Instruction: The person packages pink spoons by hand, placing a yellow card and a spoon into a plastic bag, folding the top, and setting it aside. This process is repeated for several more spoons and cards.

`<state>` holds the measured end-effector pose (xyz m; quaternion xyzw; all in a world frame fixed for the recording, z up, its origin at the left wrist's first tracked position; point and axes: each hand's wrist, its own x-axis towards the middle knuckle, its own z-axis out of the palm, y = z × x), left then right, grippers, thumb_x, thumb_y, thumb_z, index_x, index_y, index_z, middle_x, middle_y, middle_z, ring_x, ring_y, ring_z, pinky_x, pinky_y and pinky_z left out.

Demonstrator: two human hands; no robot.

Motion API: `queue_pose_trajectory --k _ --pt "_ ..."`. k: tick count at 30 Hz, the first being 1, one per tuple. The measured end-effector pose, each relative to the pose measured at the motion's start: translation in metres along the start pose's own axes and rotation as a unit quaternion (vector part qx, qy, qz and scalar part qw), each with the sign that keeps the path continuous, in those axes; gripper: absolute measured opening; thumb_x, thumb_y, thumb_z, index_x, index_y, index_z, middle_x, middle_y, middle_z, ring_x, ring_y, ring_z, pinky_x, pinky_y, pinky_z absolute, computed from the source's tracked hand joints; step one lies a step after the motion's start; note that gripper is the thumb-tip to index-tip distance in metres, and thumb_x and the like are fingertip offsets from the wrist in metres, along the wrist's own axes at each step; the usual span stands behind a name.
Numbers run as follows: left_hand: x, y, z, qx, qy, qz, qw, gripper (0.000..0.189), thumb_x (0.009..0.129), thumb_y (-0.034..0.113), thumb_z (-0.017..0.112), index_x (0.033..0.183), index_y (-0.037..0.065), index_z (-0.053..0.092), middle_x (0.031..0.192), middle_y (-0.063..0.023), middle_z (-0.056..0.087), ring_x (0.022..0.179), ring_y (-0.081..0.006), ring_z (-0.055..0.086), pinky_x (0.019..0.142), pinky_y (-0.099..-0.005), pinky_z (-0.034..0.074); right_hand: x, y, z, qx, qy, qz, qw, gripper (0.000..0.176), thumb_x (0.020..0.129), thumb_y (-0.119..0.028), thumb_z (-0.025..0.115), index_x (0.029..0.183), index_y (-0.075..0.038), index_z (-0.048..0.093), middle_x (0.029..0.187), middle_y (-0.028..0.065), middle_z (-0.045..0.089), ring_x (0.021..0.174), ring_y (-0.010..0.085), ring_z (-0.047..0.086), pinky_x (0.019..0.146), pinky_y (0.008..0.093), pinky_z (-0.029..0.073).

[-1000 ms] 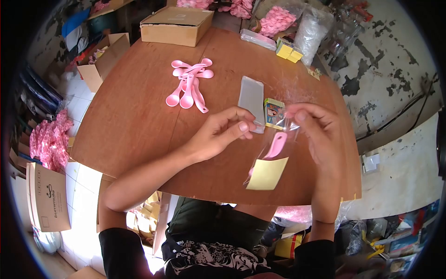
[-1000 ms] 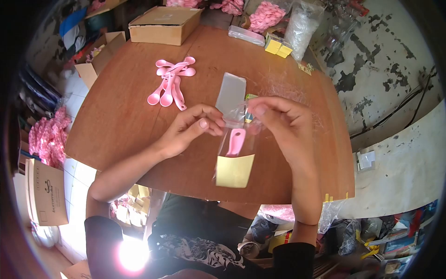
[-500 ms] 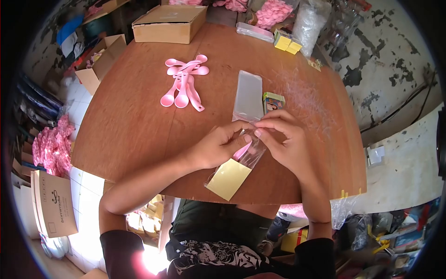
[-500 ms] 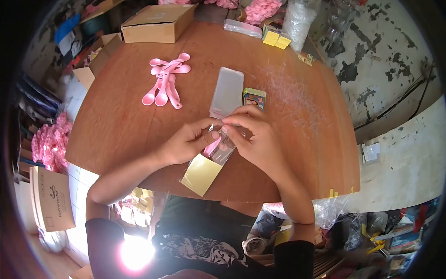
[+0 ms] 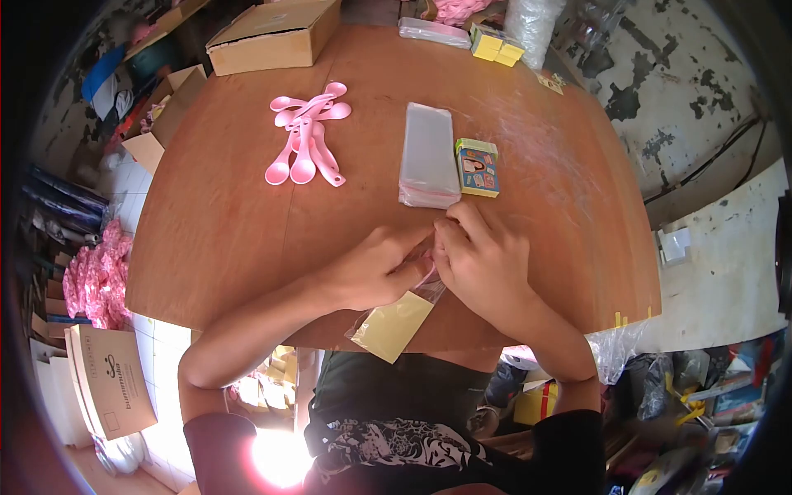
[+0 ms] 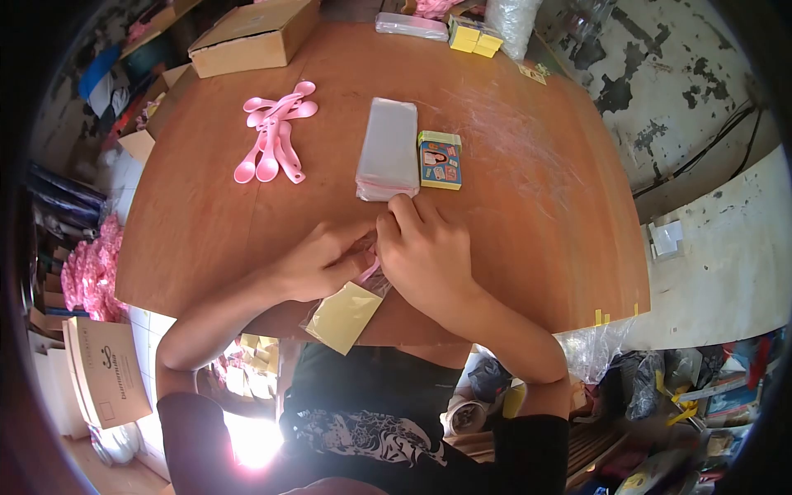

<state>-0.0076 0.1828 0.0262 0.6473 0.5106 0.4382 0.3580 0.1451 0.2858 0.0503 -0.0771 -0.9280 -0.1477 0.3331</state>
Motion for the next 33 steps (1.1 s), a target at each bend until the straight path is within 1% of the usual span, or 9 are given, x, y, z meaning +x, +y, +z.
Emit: queue_pose_trajectory --k 11,13,19,21,22,23,24,29,33 --pt "-0.002 0.005 0.000 0.033 0.039 0.052 0.997 0.036 0.091 0.002 0.051 0.127 -0.001 0.053 0.089 -0.0225 0.062 0.078 -0.0354 0.063 0.075 -0.0389 0.050 0.004 0.022 0.000 0.329 0.045 0.208 0.920 0.010 0.065 -0.003 0.071 0.069 -0.002 0.062 0.070 0.0041 0.060 0.058 0.0148 0.058 0.054 0.0286 0.048" --pt "-0.006 0.007 -0.003 0.014 0.032 0.027 0.999 0.035 0.099 0.009 0.049 0.133 0.001 0.052 0.090 -0.0132 0.065 0.076 -0.0109 0.058 0.070 -0.0274 0.047 0.005 0.034 -0.007 0.418 0.079 0.257 0.868 0.008 0.068 -0.001 0.070 0.073 0.000 0.065 0.073 0.0026 0.062 0.062 0.0105 0.059 0.058 0.0255 0.048" --pt "0.001 -0.012 0.004 -0.173 0.206 0.081 0.960 0.034 0.101 0.009 0.046 0.135 0.002 0.049 0.086 -0.0026 0.064 0.077 -0.0041 0.053 0.068 -0.0225 0.045 0.005 0.132 -0.063 0.661 0.128 0.309 0.672 0.013 0.082 -0.002 0.054 0.083 -0.002 0.068 0.081 0.0068 0.064 0.071 0.0121 0.061 0.067 0.0282 0.051" --pt "0.000 -0.008 0.002 -0.187 0.196 0.060 0.961 0.037 0.101 0.010 0.046 0.138 0.001 0.044 0.086 -0.0037 0.063 0.077 -0.0039 0.053 0.067 -0.0215 0.044 -0.006 0.177 -0.050 0.843 0.123 0.144 0.504 0.019 0.082 -0.006 0.058 0.098 -0.002 0.068 0.081 0.0075 0.066 0.071 0.0172 0.065 0.067 0.0349 0.052" --pt "0.000 -0.008 0.004 -0.199 0.197 0.060 0.958 0.038 0.102 0.011 0.046 0.139 0.001 0.043 0.087 -0.0039 0.064 0.077 -0.0039 0.053 0.067 -0.0215 0.044 -0.028 0.209 -0.025 0.841 0.122 0.147 0.506 0.019 0.082 -0.006 0.058 0.098 -0.002 0.068 0.081 0.0075 0.066 0.071 0.0172 0.065 0.067 0.0349 0.052" --pt "0.000 -0.007 0.006 -0.211 0.198 0.061 0.955 0.039 0.102 0.011 0.046 0.139 0.001 0.042 0.087 -0.0041 0.064 0.077 -0.0038 0.053 0.068 -0.0216 0.044 -0.059 0.245 0.012 0.554 0.002 0.269 0.788 0.025 0.082 -0.008 0.059 0.105 -0.002 0.066 0.082 0.0071 0.068 0.071 0.0197 0.065 0.068 0.0368 0.052" --pt "0.000 -0.006 0.007 -0.212 0.198 0.063 0.955 0.039 0.102 0.011 0.046 0.139 0.001 0.042 0.087 -0.0041 0.064 0.077 -0.0038 0.053 0.068 -0.0216 0.044 -0.074 0.261 0.030 0.162 -0.118 0.338 0.920 0.032 0.082 -0.010 0.060 0.113 -0.003 0.064 0.083 0.0067 0.069 0.071 0.0221 0.066 0.069 0.0388 0.052" --pt "0.004 -0.009 0.006 -0.182 0.206 0.057 0.960 0.045 0.102 0.012 0.048 0.144 0.003 0.035 0.088 -0.0073 0.067 0.077 -0.0062 0.056 0.070 -0.0244 0.046 -0.032 0.160 0.003 -0.005 0.092 0.443 0.892 0.031 0.083 -0.013 0.066 0.112 -0.004 0.067 0.084 0.0028 0.069 0.070 0.0138 0.063 0.065 0.0318 0.050" --pt "0.002 -0.010 0.011 -0.163 0.181 0.075 0.967 0.051 0.101 0.013 0.050 0.148 0.006 0.030 0.093 -0.0107 0.070 0.083 -0.0097 0.061 0.077 -0.0269 0.047 0.010 0.064 -0.033 0.462 -0.010 0.339 0.819 0.023 0.090 -0.021 0.068 0.105 -0.003 0.070 0.085 -0.0018 0.066 0.072 0.0044 0.058 0.061 0.0208 0.044"
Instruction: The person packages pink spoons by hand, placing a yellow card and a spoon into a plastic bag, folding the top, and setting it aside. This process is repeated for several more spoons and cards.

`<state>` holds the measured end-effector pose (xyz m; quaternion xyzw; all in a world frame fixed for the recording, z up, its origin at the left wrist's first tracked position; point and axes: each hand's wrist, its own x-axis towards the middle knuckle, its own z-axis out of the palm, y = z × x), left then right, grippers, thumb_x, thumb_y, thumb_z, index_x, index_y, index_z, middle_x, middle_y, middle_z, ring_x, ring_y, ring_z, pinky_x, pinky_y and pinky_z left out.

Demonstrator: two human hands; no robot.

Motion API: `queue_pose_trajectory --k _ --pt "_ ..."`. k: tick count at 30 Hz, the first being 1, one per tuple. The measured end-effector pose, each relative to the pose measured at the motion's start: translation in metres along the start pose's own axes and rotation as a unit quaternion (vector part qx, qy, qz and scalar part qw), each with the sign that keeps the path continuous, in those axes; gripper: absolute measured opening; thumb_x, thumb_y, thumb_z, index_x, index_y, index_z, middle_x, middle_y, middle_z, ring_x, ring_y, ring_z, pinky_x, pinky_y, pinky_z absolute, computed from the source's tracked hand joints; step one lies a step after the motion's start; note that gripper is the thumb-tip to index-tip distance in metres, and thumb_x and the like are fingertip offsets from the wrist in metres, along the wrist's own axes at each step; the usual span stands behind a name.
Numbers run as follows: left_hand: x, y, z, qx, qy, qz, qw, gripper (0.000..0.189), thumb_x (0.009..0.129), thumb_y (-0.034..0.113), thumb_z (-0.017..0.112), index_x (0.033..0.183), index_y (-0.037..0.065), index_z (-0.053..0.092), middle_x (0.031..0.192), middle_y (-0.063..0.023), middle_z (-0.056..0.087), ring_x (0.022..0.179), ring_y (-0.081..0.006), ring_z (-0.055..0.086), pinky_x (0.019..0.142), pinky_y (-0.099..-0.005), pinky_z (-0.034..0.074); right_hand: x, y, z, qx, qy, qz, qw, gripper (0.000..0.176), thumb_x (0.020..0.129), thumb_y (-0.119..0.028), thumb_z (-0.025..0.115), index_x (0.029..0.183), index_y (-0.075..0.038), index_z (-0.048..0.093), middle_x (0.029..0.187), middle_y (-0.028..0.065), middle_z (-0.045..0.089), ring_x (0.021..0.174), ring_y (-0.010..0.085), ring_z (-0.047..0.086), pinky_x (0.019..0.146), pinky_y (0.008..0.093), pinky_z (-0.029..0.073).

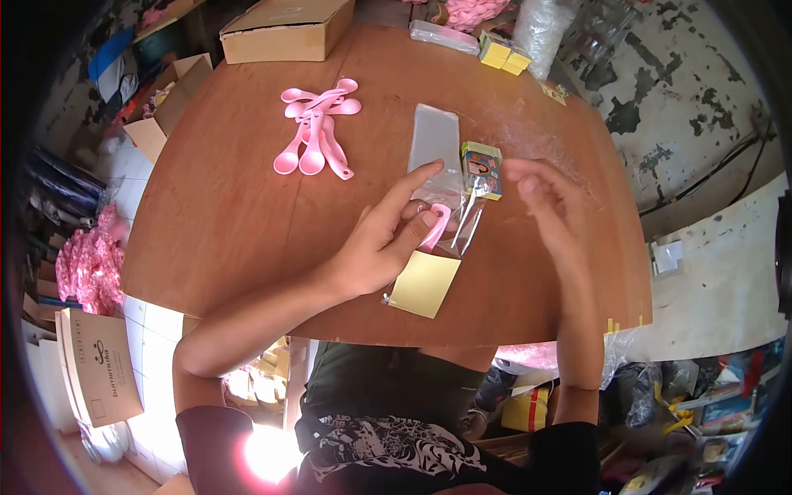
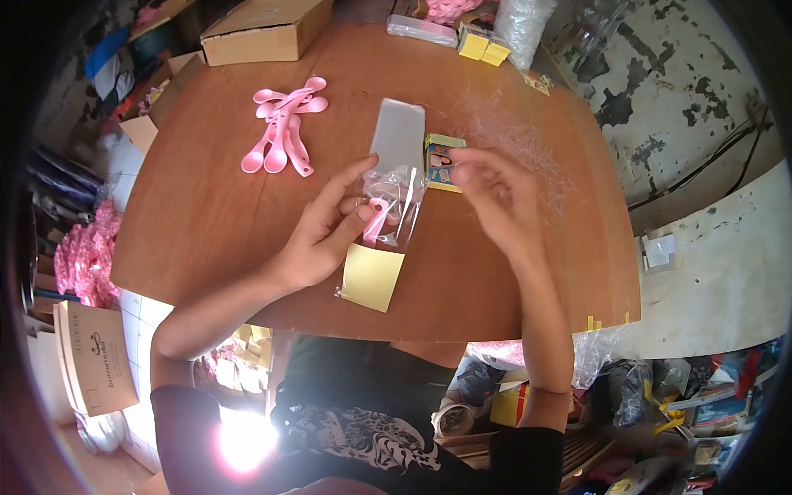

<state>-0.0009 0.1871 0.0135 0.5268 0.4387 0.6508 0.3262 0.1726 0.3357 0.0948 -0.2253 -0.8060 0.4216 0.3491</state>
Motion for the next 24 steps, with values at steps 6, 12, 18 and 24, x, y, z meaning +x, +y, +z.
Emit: queue_pose_trajectory --k 6,12,18,24 --pt "-0.003 0.011 -0.002 0.005 -0.041 0.024 0.999 0.067 0.099 0.021 0.055 0.152 0.006 0.017 0.116 -0.0186 0.065 0.111 -0.0211 0.059 0.097 -0.0358 0.042 -0.008 -0.025 0.042 0.146 -0.112 0.064 0.981 0.016 0.088 -0.011 0.070 0.096 0.002 0.070 0.081 0.0042 0.067 0.074 0.0098 0.060 0.065 0.0256 0.046" --pt "0.005 0.008 -0.018 0.113 0.022 0.168 0.979 0.083 0.093 0.025 0.062 0.152 0.000 0.010 0.147 -0.0275 0.035 0.139 -0.0340 0.035 0.112 -0.0462 0.028 0.021 -0.046 0.027 -0.123 0.001 -0.283 0.951 0.006 0.079 -0.002 0.073 0.085 0.000 0.072 0.080 0.0086 0.068 0.070 0.0165 0.062 0.062 0.0271 0.047" --pt "0.008 0.009 -0.017 0.117 0.073 0.155 0.978 0.076 0.089 0.021 0.068 0.148 -0.001 0.025 0.142 -0.0240 0.042 0.136 -0.0329 0.040 0.110 -0.0440 0.033 0.016 -0.053 0.028 -0.093 -0.016 -0.256 0.962 0.004 0.082 -0.004 0.072 0.084 0.000 0.072 0.077 0.0069 0.068 0.067 0.0128 0.061 0.060 0.0261 0.047" --pt "0.005 0.010 -0.007 0.026 -0.093 0.000 0.995 0.061 0.080 0.012 0.079 0.132 -0.001 0.050 0.118 -0.0144 0.064 0.104 -0.0185 0.064 0.092 -0.0343 0.050 0.014 -0.036 0.034 0.097 -0.081 0.025 0.992 0.016 0.088 -0.015 0.071 0.089 0.001 0.071 0.078 0.0043 0.067 0.069 0.0087 0.060 0.062 0.0247 0.048"
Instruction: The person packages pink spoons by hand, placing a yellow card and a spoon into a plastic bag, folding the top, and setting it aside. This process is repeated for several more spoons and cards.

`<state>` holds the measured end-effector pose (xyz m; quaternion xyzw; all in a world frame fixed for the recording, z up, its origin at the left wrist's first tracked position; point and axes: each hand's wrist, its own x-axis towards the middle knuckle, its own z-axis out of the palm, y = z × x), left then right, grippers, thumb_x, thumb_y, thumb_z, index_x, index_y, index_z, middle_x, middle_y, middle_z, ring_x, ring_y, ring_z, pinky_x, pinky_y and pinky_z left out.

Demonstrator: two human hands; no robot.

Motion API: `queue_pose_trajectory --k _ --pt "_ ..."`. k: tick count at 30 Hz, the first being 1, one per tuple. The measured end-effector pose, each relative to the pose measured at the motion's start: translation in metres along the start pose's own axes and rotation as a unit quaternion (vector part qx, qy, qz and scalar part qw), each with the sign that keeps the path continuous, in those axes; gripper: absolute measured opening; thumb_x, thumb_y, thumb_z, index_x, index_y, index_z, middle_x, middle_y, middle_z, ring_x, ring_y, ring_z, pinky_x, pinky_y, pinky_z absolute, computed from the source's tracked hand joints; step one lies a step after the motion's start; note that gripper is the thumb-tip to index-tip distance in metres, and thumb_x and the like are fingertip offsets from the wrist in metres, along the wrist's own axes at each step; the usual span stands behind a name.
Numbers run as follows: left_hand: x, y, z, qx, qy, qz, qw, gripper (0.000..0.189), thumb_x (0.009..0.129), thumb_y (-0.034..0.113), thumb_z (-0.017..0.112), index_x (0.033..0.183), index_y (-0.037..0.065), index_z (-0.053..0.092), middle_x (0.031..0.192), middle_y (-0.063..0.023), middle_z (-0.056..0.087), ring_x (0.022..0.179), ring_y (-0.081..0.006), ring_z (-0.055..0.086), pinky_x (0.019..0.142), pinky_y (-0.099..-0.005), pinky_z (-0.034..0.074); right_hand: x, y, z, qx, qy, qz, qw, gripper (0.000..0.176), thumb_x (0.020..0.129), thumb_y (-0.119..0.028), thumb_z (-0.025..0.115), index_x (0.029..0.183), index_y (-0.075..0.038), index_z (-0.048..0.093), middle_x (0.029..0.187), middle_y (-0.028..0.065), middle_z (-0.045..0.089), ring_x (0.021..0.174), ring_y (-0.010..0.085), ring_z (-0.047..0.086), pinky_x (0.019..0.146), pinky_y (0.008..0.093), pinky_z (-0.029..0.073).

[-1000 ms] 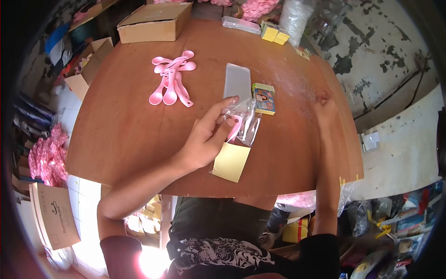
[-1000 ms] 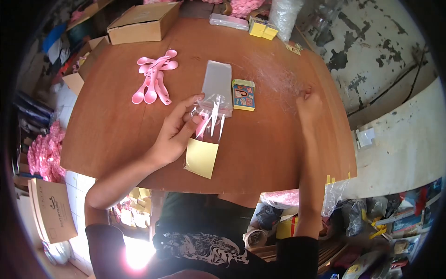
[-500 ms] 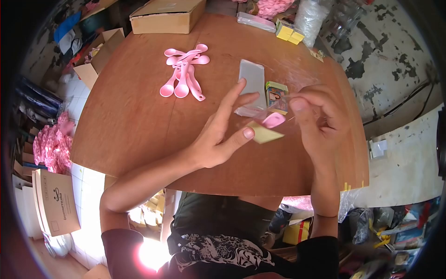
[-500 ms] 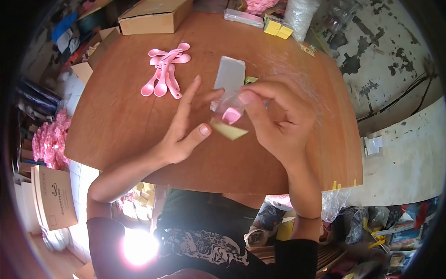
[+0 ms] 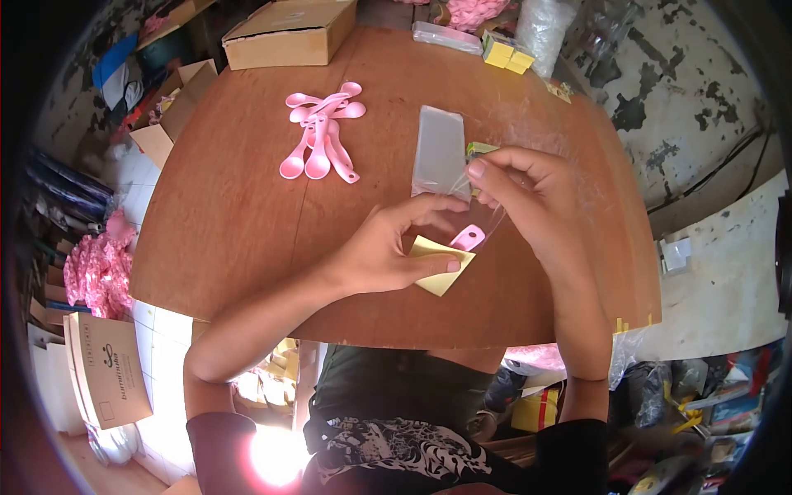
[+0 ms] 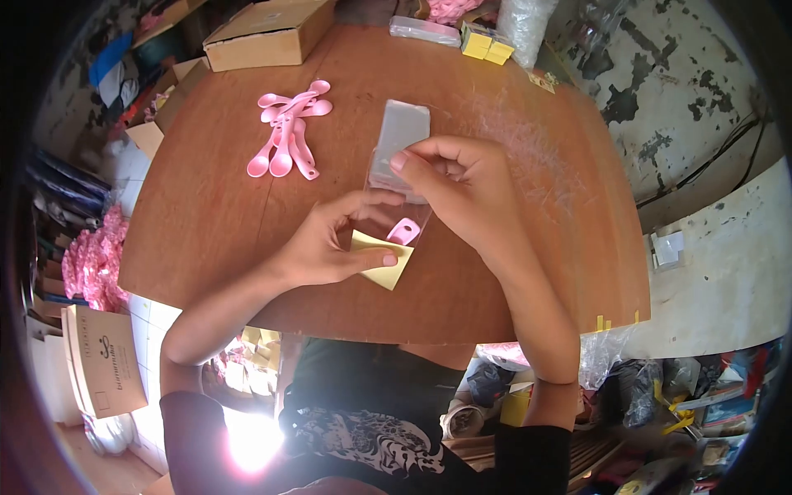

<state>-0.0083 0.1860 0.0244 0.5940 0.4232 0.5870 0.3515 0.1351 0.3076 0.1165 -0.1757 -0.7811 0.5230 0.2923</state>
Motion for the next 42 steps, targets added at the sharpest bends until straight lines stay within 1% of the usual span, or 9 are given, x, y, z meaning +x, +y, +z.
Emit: queue_pose_trajectory --k 1,7,11,14,16,21,27,34,42 --pt "-0.001 0.004 0.000 -0.001 -0.013 -0.051 0.999 0.054 0.081 0.009 0.078 0.128 -0.001 0.053 0.107 -0.0120 0.069 0.099 -0.0137 0.066 0.086 -0.0307 0.052 0.001 0.005 -0.001 -0.003 -0.008 0.031 0.999 0.021 0.089 -0.019 0.071 0.093 0.002 0.071 0.081 0.0043 0.067 0.071 0.0084 0.060 0.063 0.0241 0.049" --pt "0.002 0.000 -0.002 -0.006 0.035 -0.095 0.995 0.053 0.080 0.008 0.079 0.126 -0.001 0.054 0.105 -0.0110 0.070 0.098 -0.0122 0.065 0.085 -0.0292 0.052 -0.007 0.038 -0.010 0.112 -0.015 0.114 0.987 0.032 0.092 -0.026 0.068 0.110 0.001 0.065 0.095 0.0065 0.068 0.084 0.0089 0.062 0.069 0.0227 0.050" --pt "0.004 -0.009 -0.001 -0.026 0.053 -0.110 0.992 0.056 0.079 0.003 0.079 0.127 0.001 0.051 0.107 -0.0102 0.069 0.102 -0.0133 0.064 0.087 -0.0291 0.053 -0.026 0.069 0.004 0.124 -0.040 0.036 0.991 0.022 0.093 -0.017 0.067 0.103 0.001 0.064 0.094 0.0071 0.068 0.084 0.0089 0.064 0.069 0.0234 0.051" --pt "0.005 -0.013 0.000 0.000 0.056 -0.093 0.994 0.050 0.083 0.003 0.075 0.127 0.000 0.051 0.112 -0.0105 0.067 0.103 -0.0147 0.064 0.088 -0.0290 0.053 -0.030 0.077 0.006 0.110 -0.017 0.051 0.992 0.016 0.093 -0.011 0.065 0.103 0.003 0.063 0.095 0.0082 0.069 0.083 0.0088 0.065 0.069 0.0227 0.052" --pt "0.005 -0.013 -0.001 -0.079 0.090 -0.091 0.989 0.042 0.089 0.006 0.069 0.126 -0.002 0.051 0.115 -0.0102 0.065 0.104 -0.0156 0.064 0.088 -0.0298 0.052 -0.030 0.077 0.006 0.110 -0.016 0.055 0.992 0.016 0.094 -0.009 0.064 0.103 0.004 0.063 0.096 0.0090 0.069 0.085 0.0097 0.066 0.071 0.0230 0.054" --pt "0.005 -0.011 -0.017 -0.057 0.139 -0.113 0.982 0.017 0.097 0.012 0.059 0.108 0.000 0.063 0.096 -0.0095 0.070 0.089 -0.0144 0.066 0.076 -0.0307 0.056 -0.033 0.080 0.012 0.149 0.017 0.041 0.988 0.019 0.094 -0.011 0.064 0.105 0.005 0.065 0.098 0.0081 0.069 0.087 0.0119 0.067 0.076 0.0258 0.055" --pt "0.008 -0.020 -0.021 -0.034 0.154 -0.080 0.984 0.019 0.097 0.013 0.061 0.105 -0.003 0.066 0.089 -0.0068 0.069 0.077 -0.0093 0.064 0.066 -0.0247 0.053 -0.035 0.080 0.011 0.117 0.039 0.068 0.990 0.022 0.094 -0.010 0.064 0.111 0.004 0.065 0.092 0.0075 0.069 0.082 0.0122 0.067 0.071 0.0247 0.055" --pt "0.009 -0.019 -0.029 -0.002 0.150 -0.074 0.986 0.017 0.096 0.011 0.060 0.104 -0.003 0.065 0.087 -0.0059 0.069 0.077 -0.0081 0.064 0.064 -0.0235 0.053 -0.034 0.085 0.007 0.113 0.065 0.070 0.989 0.021 0.093 -0.010 0.065 0.109 0.003 0.064 0.091 0.0081 0.068 0.077 0.0115 0.066 0.069 0.0250 0.056" --pt "0.008 -0.022 -0.030 -0.003 0.142 -0.062 0.988 0.017 0.095 0.012 0.062 0.105 -0.001 0.063 0.088 -0.0058 0.069 0.079 -0.0084 0.064 0.065 -0.0243 0.055 -0.025 0.086 0.019 0.150 0.014 0.135 0.979 0.030 0.092 -0.018 0.068 0.110 0.005 0.060 0.097 0.0096 0.067 0.084 0.0131 0.066 0.070 0.0258 0.055"
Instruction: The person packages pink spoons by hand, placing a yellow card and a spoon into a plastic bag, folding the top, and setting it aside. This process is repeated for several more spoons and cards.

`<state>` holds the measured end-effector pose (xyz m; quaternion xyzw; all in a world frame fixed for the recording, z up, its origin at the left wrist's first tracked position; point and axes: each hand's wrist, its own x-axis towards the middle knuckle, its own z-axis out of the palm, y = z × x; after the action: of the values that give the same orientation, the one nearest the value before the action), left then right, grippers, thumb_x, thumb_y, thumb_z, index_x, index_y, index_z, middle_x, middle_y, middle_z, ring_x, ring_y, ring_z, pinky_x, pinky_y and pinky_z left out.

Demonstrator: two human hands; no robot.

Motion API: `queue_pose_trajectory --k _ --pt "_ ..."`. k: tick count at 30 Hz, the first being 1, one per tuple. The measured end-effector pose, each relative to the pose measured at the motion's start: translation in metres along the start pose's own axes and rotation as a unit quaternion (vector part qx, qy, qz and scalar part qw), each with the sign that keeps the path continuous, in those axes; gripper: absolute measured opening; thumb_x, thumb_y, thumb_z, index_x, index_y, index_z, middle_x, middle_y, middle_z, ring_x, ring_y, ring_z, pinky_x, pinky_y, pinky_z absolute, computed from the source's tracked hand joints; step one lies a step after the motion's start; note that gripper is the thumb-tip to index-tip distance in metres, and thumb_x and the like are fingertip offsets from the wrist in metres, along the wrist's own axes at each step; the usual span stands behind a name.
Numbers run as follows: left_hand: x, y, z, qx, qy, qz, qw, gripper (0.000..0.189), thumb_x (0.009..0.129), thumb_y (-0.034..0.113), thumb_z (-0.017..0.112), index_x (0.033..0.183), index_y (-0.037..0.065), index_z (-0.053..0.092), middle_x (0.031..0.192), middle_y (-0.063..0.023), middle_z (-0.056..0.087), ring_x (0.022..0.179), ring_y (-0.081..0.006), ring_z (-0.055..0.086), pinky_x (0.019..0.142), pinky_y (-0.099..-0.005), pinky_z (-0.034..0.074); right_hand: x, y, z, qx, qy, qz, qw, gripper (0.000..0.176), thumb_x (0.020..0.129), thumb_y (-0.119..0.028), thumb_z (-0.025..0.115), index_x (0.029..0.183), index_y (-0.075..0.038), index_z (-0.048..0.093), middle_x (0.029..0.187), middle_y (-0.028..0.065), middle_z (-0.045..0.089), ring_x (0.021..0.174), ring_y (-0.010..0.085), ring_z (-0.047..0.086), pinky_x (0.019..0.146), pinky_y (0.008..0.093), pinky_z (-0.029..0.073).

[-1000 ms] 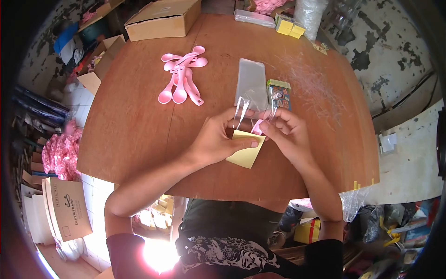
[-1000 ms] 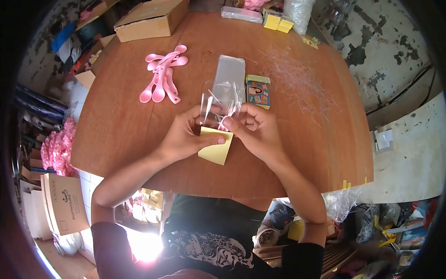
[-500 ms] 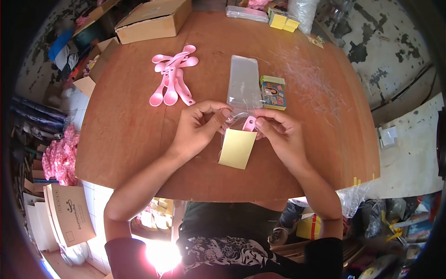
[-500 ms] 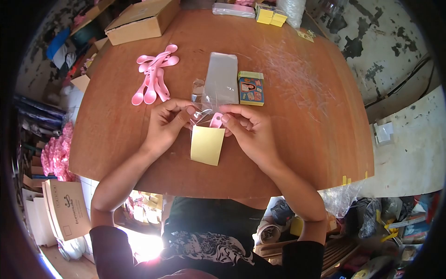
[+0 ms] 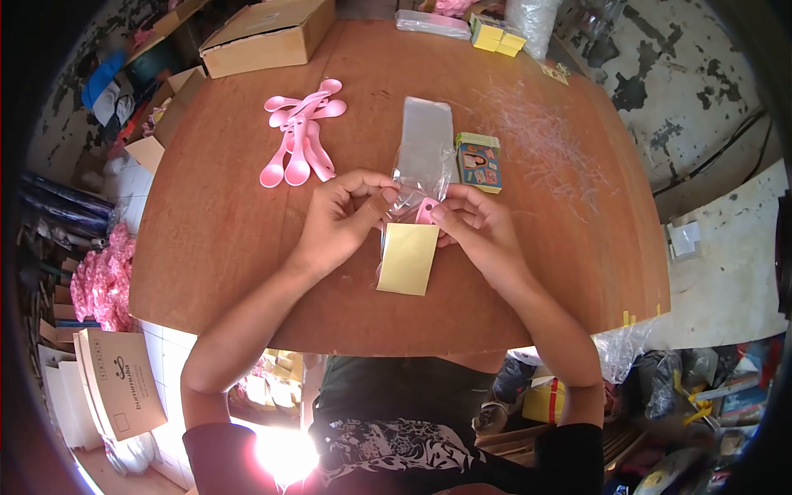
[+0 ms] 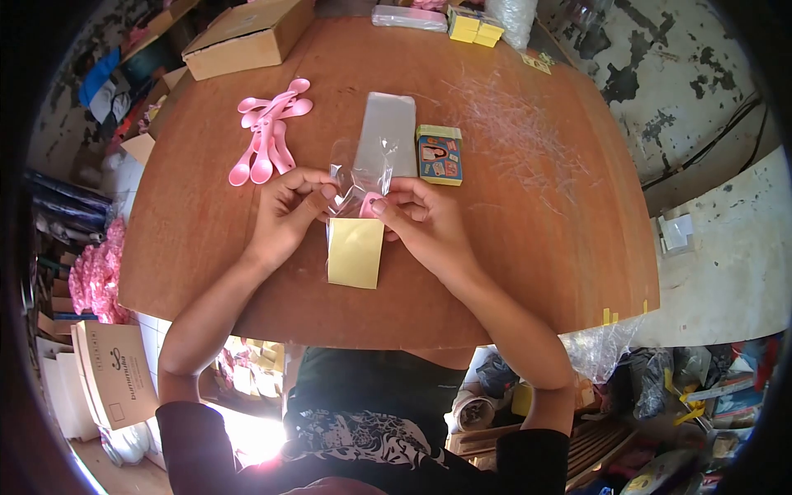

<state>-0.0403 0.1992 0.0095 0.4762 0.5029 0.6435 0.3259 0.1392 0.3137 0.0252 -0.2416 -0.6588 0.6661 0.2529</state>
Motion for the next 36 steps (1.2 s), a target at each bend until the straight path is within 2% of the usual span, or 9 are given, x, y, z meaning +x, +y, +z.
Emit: queue_pose_trajectory --k 4,6,9,18,24,30,31,33,36 --pt "0.001 -0.001 -0.001 -0.028 -0.006 -0.001 1.000 0.015 0.094 0.009 0.064 0.105 -0.001 0.062 0.089 -0.0062 0.069 0.079 -0.0083 0.064 0.066 -0.0240 0.054 0.004 0.008 -0.005 0.027 -0.026 0.016 0.999 0.027 0.093 -0.019 0.067 0.107 0.003 0.063 0.097 0.0095 0.069 0.085 0.0131 0.067 0.071 0.0269 0.055" --pt "0.001 -0.002 -0.001 -0.027 -0.022 0.038 0.999 0.017 0.091 0.005 0.066 0.106 -0.001 0.061 0.090 -0.0067 0.069 0.079 -0.0086 0.064 0.066 -0.0236 0.053 0.004 0.009 -0.006 0.061 -0.031 0.008 0.998 0.023 0.093 -0.018 0.066 0.105 0.003 0.065 0.096 0.0092 0.070 0.086 0.0131 0.067 0.072 0.0275 0.055" --pt "0.002 0.000 0.000 -0.025 -0.025 0.013 0.999 0.017 0.089 0.001 0.068 0.104 -0.002 0.062 0.092 -0.0071 0.069 0.078 -0.0089 0.064 0.066 -0.0231 0.052 0.002 0.008 -0.008 0.066 -0.026 0.016 0.997 0.022 0.093 -0.016 0.066 0.105 0.002 0.065 0.096 0.0088 0.070 0.086 0.0130 0.067 0.072 0.0270 0.054" --pt "0.003 -0.002 -0.003 0.000 0.005 -0.012 1.000 0.009 0.089 0.002 0.068 0.096 -0.002 0.067 0.085 -0.0054 0.070 0.068 -0.0062 0.064 0.059 -0.0213 0.051 0.000 0.007 -0.010 0.059 -0.015 -0.038 0.997 0.018 0.091 -0.009 0.068 0.105 0.001 0.065 0.090 0.0071 0.069 0.079 0.0113 0.065 0.068 0.0255 0.053" --pt "0.004 -0.004 -0.005 -0.005 -0.003 0.007 1.000 0.010 0.089 0.004 0.069 0.097 -0.002 0.068 0.082 -0.0053 0.070 0.066 -0.0063 0.063 0.058 -0.0209 0.052 -0.001 0.005 -0.008 0.071 -0.005 -0.055 0.996 0.013 0.090 -0.005 0.067 0.101 0.002 0.067 0.086 0.0078 0.068 0.076 0.0114 0.064 0.067 0.0259 0.053" --pt "0.007 -0.006 -0.009 -0.014 -0.029 -0.010 0.999 0.015 0.089 0.007 0.069 0.102 0.000 0.072 0.085 -0.0063 0.071 0.066 -0.0076 0.063 0.059 -0.0215 0.053 0.000 0.010 -0.016 0.033 -0.052 -0.113 0.992 0.009 0.093 0.001 0.060 0.096 0.003 0.068 0.089 0.0081 0.069 0.073 0.0120 0.062 0.067 0.0270 0.052" --pt "0.007 -0.005 -0.011 -0.013 -0.028 -0.011 0.999 0.015 0.089 0.007 0.069 0.102 0.000 0.072 0.085 -0.0063 0.071 0.066 -0.0076 0.063 0.059 -0.0215 0.053 0.000 0.010 -0.016 0.034 -0.053 -0.113 0.992 0.009 0.093 0.001 0.060 0.096 0.003 0.068 0.089 0.0081 0.069 0.073 0.0120 0.062 0.067 0.0270 0.052" --pt "0.007 -0.004 -0.015 0.013 -0.048 -0.011 0.999 0.015 0.089 0.004 0.068 0.103 0.002 0.073 0.091 -0.0066 0.073 0.077 -0.0092 0.066 0.066 -0.0230 0.053 -0.001 0.007 -0.014 0.013 -0.047 -0.118 0.992 0.011 0.094 0.001 0.058 0.097 0.003 0.068 0.092 0.0087 0.069 0.075 0.0123 0.063 0.069 0.0270 0.053" --pt "0.008 -0.004 -0.017 0.011 -0.050 -0.003 0.999 0.014 0.089 0.003 0.068 0.102 0.002 0.073 0.089 -0.0058 0.073 0.074 -0.0082 0.065 0.064 -0.0228 0.052 -0.004 0.003 -0.012 0.000 -0.042 -0.102 0.994 0.012 0.094 0.001 0.057 0.098 0.003 0.069 0.094 0.0096 0.070 0.078 0.0132 0.064 0.071 0.0271 0.054"
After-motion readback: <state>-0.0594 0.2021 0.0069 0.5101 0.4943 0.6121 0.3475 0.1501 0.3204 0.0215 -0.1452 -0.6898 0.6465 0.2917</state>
